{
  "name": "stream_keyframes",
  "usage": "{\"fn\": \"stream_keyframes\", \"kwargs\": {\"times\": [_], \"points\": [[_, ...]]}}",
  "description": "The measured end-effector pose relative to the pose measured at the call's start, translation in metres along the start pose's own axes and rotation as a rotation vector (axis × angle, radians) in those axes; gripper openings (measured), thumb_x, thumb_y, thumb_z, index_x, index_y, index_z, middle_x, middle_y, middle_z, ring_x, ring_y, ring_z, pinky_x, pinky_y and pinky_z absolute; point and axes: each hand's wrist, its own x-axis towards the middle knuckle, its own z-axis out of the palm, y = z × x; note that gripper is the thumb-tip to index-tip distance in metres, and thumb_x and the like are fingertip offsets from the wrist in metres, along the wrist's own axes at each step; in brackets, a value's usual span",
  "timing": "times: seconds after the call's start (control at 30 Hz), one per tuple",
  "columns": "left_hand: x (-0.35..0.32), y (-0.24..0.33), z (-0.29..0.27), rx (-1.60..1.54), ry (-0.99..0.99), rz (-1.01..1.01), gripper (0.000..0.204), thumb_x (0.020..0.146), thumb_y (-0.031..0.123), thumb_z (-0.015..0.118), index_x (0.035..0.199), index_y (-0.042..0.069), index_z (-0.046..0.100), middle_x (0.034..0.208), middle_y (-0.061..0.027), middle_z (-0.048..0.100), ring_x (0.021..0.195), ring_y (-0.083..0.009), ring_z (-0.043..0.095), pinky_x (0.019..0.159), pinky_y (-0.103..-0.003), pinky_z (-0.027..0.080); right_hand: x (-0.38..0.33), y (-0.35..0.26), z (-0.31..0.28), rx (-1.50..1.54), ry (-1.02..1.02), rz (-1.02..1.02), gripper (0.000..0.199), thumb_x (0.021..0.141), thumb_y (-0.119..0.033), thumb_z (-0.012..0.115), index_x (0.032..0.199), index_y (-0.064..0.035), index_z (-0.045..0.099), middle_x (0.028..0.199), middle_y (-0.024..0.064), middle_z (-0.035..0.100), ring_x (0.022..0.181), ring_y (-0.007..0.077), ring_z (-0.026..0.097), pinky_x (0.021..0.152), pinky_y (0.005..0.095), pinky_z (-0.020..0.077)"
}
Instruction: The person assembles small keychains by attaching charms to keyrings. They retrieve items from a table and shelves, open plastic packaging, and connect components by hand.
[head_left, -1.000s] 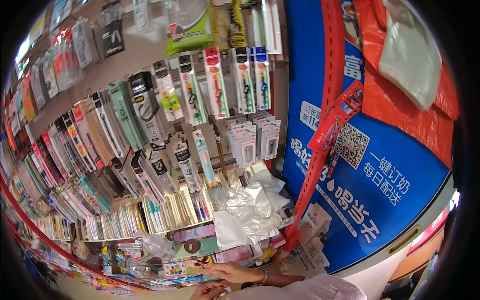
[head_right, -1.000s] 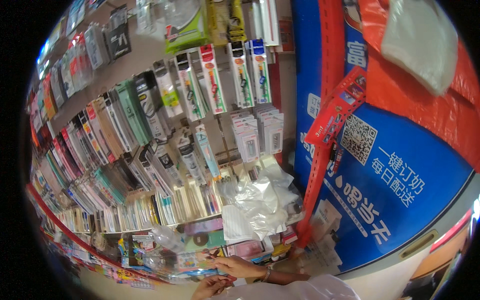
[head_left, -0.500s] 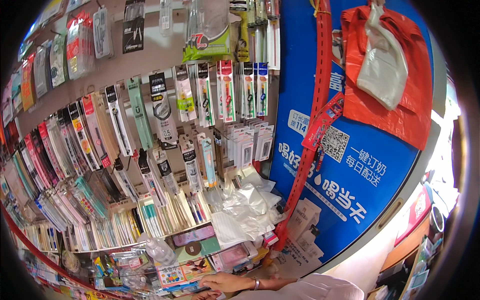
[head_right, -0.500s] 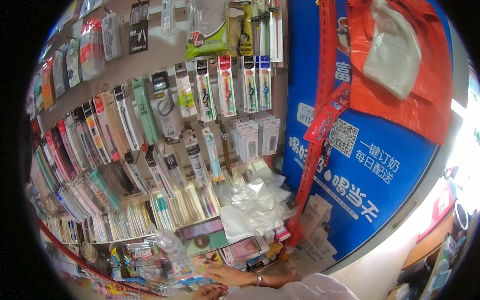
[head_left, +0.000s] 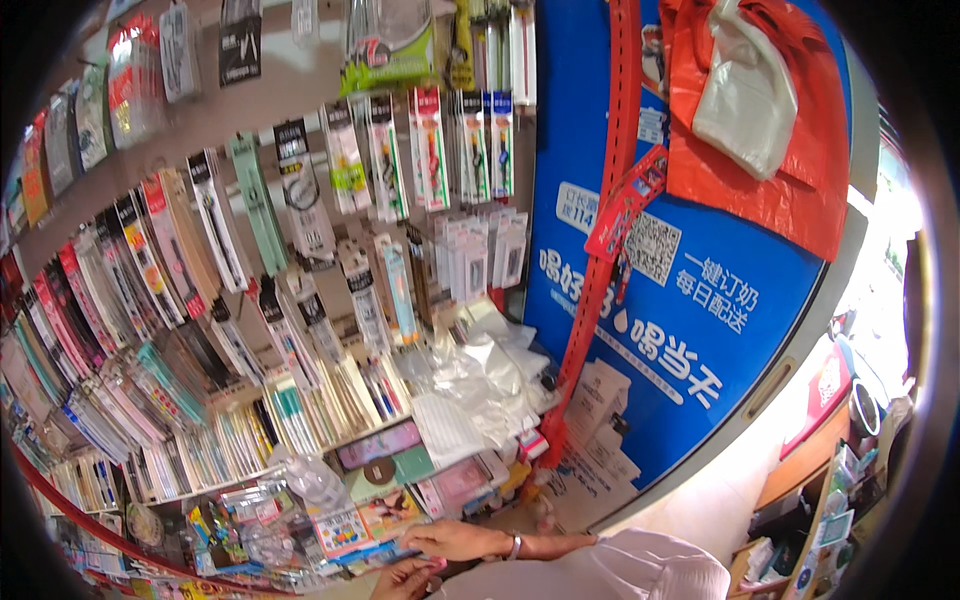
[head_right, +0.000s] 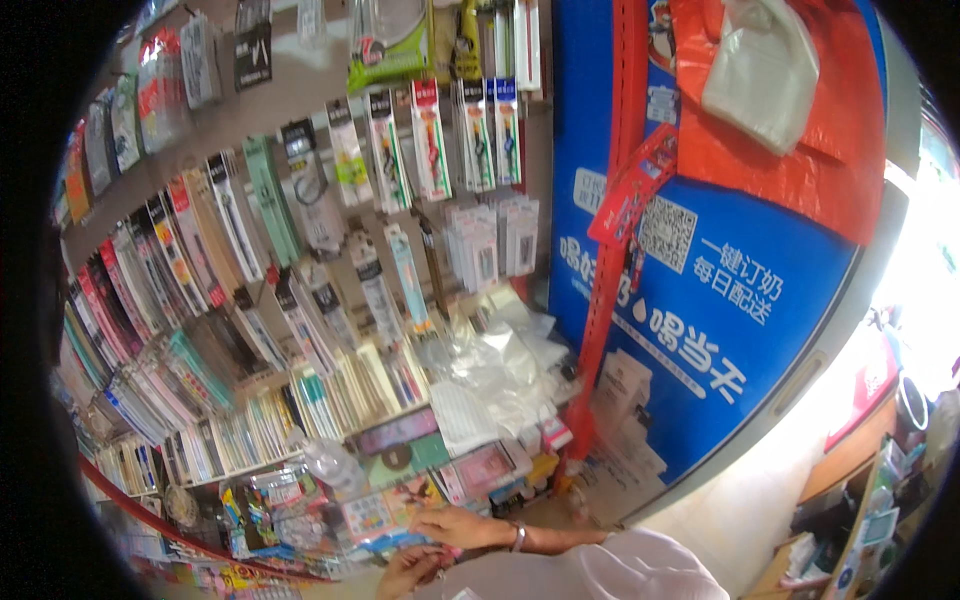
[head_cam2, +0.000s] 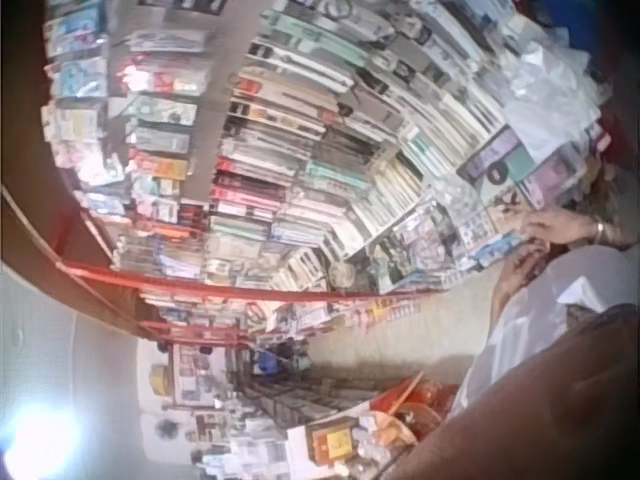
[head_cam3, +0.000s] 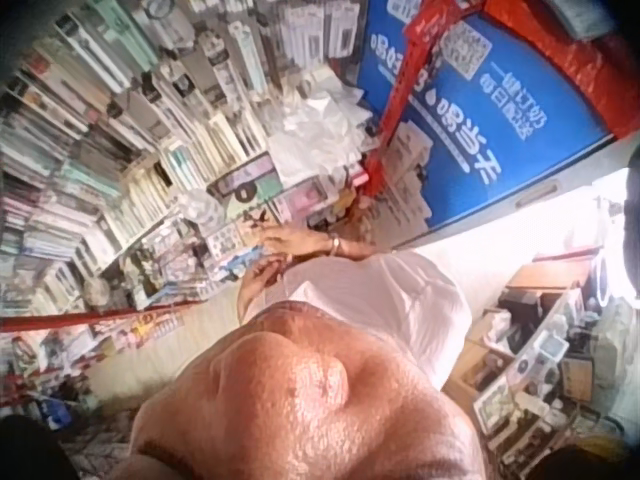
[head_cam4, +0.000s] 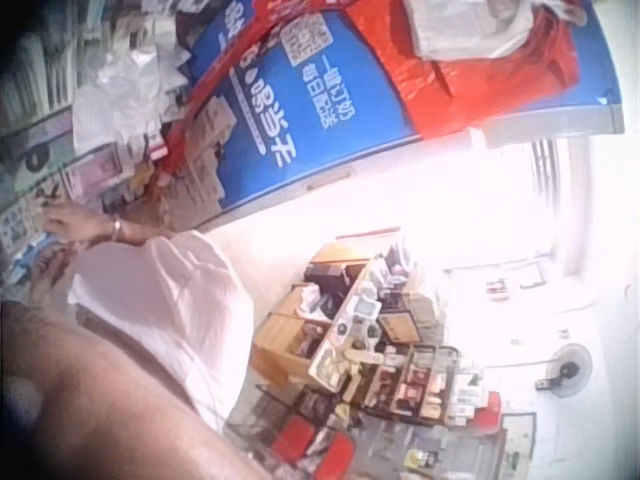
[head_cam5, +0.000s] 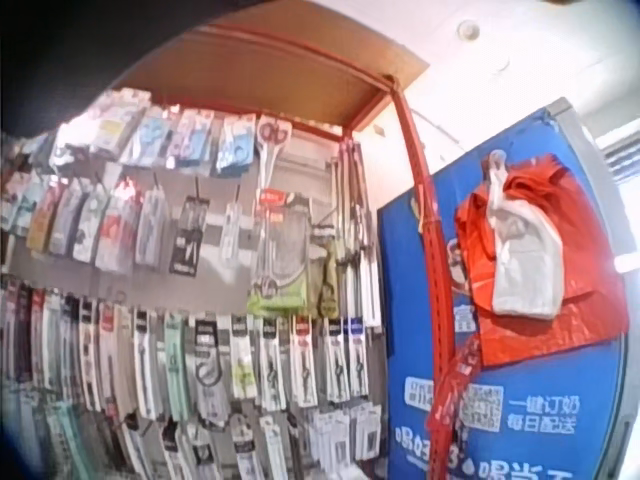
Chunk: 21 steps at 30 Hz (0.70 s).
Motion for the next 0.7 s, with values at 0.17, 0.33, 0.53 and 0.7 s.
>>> {"fn": "stream_keyframes", "kwargs": {"times": [0.17,0.33,0.53,0.7], "points": [[-0.009,0.0,0.007,-0.07,0.041,0.0,0.026,0.096,0.016,0.055,0.117,0.002,0.062,0.088,-0.0046,0.068,0.049,-0.0024,0.043,0.044,-0.019,0.03,-0.005,-0.005,0.005,0.002,0.026,0.07,0.02,0.097,-0.02,0.05,0.109,-0.0067,0.06,0.078,0.0133,0.064,0.068,0.0248,0.064,0.063,0.0348,0.05],[-0.019,-0.012,0.009,-0.138,0.123,-0.044,0.02,0.094,0.008,0.057,0.111,0.0,0.063,0.077,-0.0025,0.062,0.047,-0.0033,0.038,0.042,-0.018,0.028,-0.007,-0.005,0.017,0.055,-0.042,0.134,0.017,0.097,-0.019,0.051,0.105,-0.0066,0.06,0.081,0.0132,0.064,0.072,0.0274,0.064,0.065,0.0359,0.0498],[-0.028,-0.015,0.002,-0.212,0.127,-0.02,0.019,0.095,0.007,0.055,0.11,-0.001,0.063,0.071,-0.0011,0.058,0.047,-0.0033,0.037,0.044,-0.018,0.028,0.001,-0.009,0.026,0.052,-0.076,0.136,0.017,0.096,-0.018,0.052,0.104,-0.0065,0.06,0.084,0.0129,0.065,0.072,0.0276,0.064,0.066,0.0355,0.0502],[-0.036,-0.015,-0.005,-0.194,0.113,0.023,0.019,0.096,0.007,0.054,0.11,-0.001,0.063,0.065,0.002,0.051,0.048,-0.0032,0.037,0.045,-0.018,0.028,0.008,-0.01,0.036,0.06,-0.124,0.156,0.018,0.096,-0.019,0.052,0.105,-0.0065,0.06,0.084,0.0131,0.065,0.072,0.0266,0.064,0.066,0.0348,0.05]]}}
